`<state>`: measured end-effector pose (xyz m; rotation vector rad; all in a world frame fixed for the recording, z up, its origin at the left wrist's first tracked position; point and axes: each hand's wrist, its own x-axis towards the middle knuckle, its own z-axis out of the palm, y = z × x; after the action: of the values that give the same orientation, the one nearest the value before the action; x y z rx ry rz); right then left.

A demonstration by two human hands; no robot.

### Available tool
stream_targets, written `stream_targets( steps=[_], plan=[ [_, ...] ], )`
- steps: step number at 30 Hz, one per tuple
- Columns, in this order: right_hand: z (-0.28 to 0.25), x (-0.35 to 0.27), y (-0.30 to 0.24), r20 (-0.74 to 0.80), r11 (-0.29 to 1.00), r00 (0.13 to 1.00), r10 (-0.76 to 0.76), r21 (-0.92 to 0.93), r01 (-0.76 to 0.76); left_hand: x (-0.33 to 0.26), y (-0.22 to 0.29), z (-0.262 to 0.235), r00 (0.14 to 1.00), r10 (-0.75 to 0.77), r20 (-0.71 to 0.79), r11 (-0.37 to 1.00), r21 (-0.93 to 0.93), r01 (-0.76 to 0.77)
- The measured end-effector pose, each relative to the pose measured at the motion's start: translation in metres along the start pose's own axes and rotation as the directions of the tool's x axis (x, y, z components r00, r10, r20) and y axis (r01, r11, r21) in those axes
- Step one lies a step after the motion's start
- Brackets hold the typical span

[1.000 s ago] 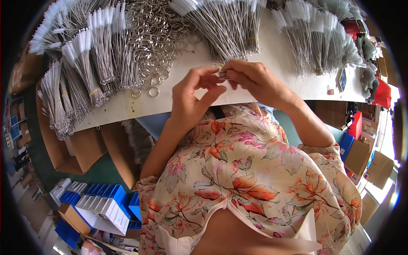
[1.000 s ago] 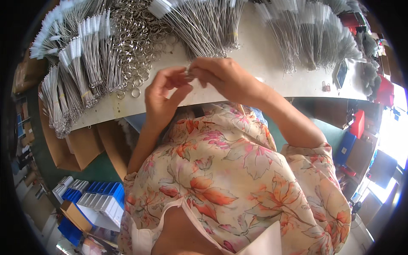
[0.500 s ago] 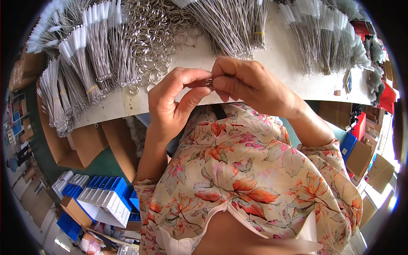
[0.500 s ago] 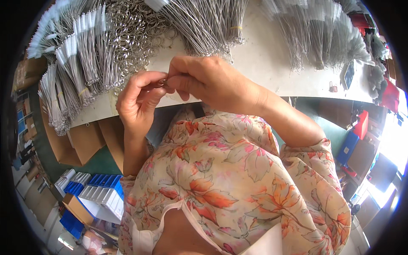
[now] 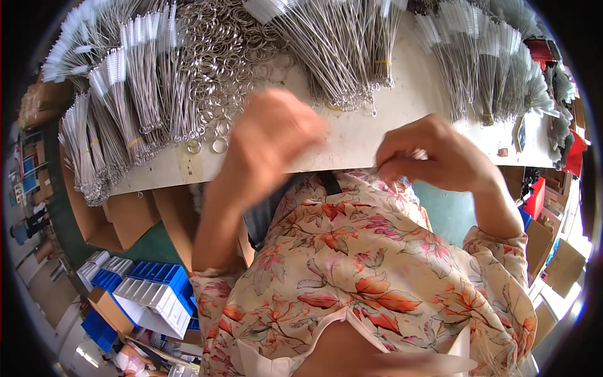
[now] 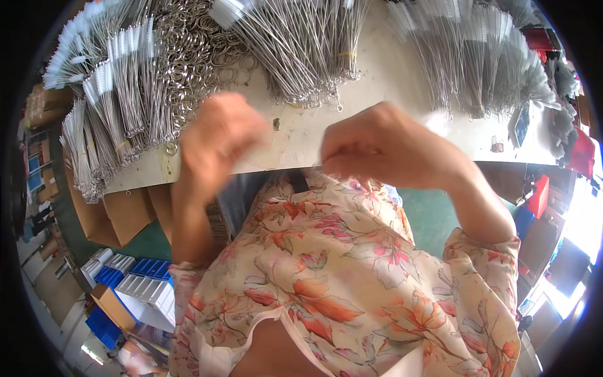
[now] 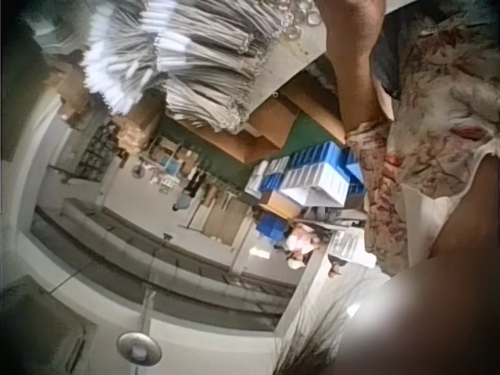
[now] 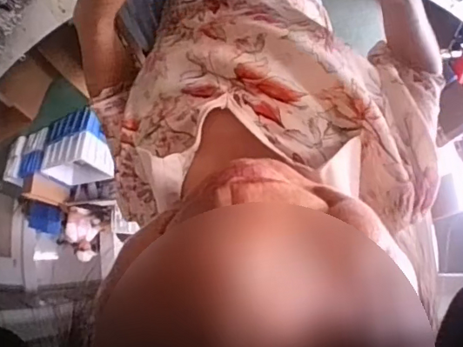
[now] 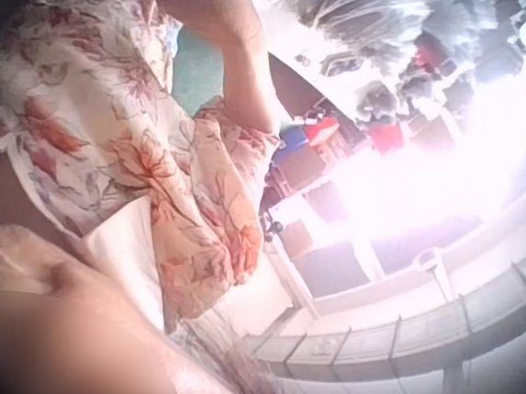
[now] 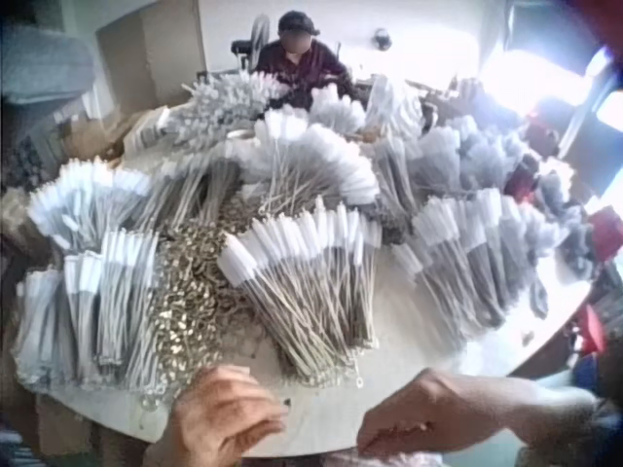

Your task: Assembling small white brushes onto metal rings and sorting them into boxes.

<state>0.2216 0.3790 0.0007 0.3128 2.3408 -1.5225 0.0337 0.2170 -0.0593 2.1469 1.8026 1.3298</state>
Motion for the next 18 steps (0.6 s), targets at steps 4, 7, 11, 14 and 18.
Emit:
stream_targets(
  steps=[4,7,11,14,18],
  plan=[
    [0.012,-0.003,0.011,-0.279,0.346,0.954,-0.112,-0.911,-0.226,0.016,-0.048,-0.015,0.976,-0.174,0.132,0.879,0.468,0.094],
    [0.028,0.024,0.042,-0.358,0.681,0.901,-0.244,-0.725,-0.104,0.012,-0.055,-0.004,0.960,-0.223,0.167,0.848,0.520,0.106],
    [0.032,0.033,0.031,-0.580,0.977,0.794,-0.184,-0.018,0.214,-0.001,-0.051,0.001,0.949,-0.310,-0.051,0.895,0.321,0.309],
    [0.029,0.038,0.012,-0.600,0.966,0.783,-0.165,0.063,0.252,0.003,-0.045,-0.002,0.950,-0.303,-0.074,0.873,0.379,0.308],
    [0.032,0.044,0.005,-0.560,0.949,0.781,-0.275,-0.030,0.313,0.006,-0.048,0.003,0.959,-0.280,0.042,0.807,0.551,0.211]
  ],
)
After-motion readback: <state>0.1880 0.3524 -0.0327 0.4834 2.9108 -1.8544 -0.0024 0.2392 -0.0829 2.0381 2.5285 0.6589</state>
